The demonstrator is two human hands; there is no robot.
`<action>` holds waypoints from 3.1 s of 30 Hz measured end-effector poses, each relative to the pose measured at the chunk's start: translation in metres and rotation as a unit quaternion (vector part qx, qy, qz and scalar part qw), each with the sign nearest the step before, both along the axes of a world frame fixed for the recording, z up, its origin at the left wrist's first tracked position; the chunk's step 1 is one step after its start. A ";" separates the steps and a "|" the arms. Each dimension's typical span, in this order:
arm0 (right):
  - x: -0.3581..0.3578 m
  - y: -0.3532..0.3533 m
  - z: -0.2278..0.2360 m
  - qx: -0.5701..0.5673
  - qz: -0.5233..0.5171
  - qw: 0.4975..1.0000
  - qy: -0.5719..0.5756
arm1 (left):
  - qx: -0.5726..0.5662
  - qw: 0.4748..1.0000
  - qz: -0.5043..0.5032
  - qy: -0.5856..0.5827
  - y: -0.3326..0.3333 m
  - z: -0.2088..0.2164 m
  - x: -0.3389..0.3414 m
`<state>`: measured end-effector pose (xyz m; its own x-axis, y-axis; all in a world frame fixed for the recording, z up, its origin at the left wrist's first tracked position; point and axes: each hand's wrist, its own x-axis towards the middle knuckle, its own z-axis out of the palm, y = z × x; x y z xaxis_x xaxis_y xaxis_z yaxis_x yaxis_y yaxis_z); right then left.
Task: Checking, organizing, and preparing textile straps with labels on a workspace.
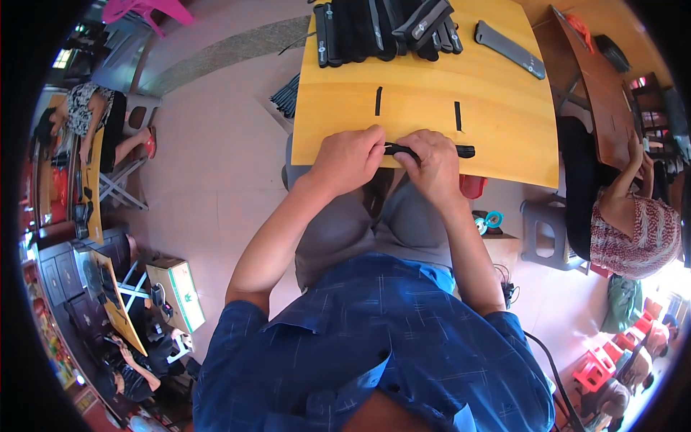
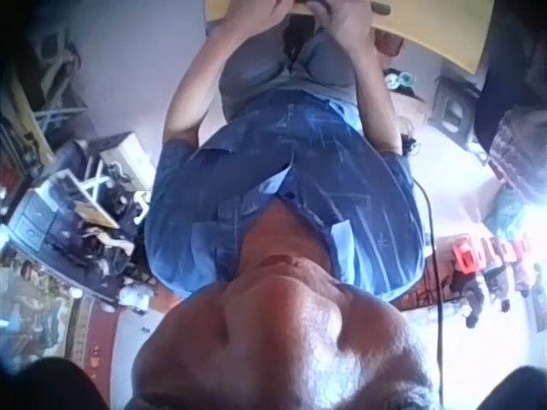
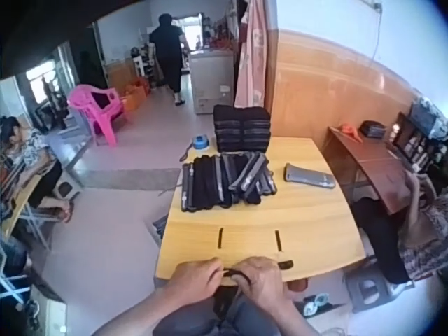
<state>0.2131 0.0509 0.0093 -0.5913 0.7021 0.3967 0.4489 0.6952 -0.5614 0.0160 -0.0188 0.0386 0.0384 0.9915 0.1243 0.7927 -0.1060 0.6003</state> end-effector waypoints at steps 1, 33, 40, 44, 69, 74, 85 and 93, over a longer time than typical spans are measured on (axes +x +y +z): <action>0.000 0.000 0.000 -0.008 -0.004 1.000 -0.002 | -0.008 1.000 -0.004 -0.002 0.002 0.001 0.000; 0.000 -0.003 0.000 -0.010 -0.019 1.000 0.018 | -0.083 0.996 0.001 -0.012 0.015 0.003 0.007; -0.001 -0.003 -0.001 0.012 -0.009 0.999 0.029 | -0.170 0.979 0.052 -0.101 0.021 0.011 0.004; -0.002 -0.007 -0.003 0.024 -0.018 0.999 0.031 | -0.165 0.977 0.068 -0.116 0.014 0.002 -0.003; 0.001 -0.013 -0.007 0.063 -0.035 0.997 0.042 | -0.256 0.935 0.071 -0.236 0.000 -0.013 -0.027; 0.001 -0.017 -0.009 0.078 -0.034 0.996 0.038 | -0.182 0.952 0.076 -0.234 -0.011 -0.027 -0.023; 0.025 -0.085 -0.018 -0.209 -0.023 0.966 0.148 | 0.040 0.976 0.087 -0.195 -0.028 -0.003 0.018; 0.008 -0.083 -0.043 -0.634 -0.039 0.640 0.433 | 0.041 0.968 0.050 -0.242 -0.044 -0.015 0.047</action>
<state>0.2212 -0.0319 -0.0335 -0.4780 0.7987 -0.3655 -0.4066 -0.5700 -0.7139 0.0625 -0.0629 0.0235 -0.1396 0.9734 0.1814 0.4289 -0.1057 0.8971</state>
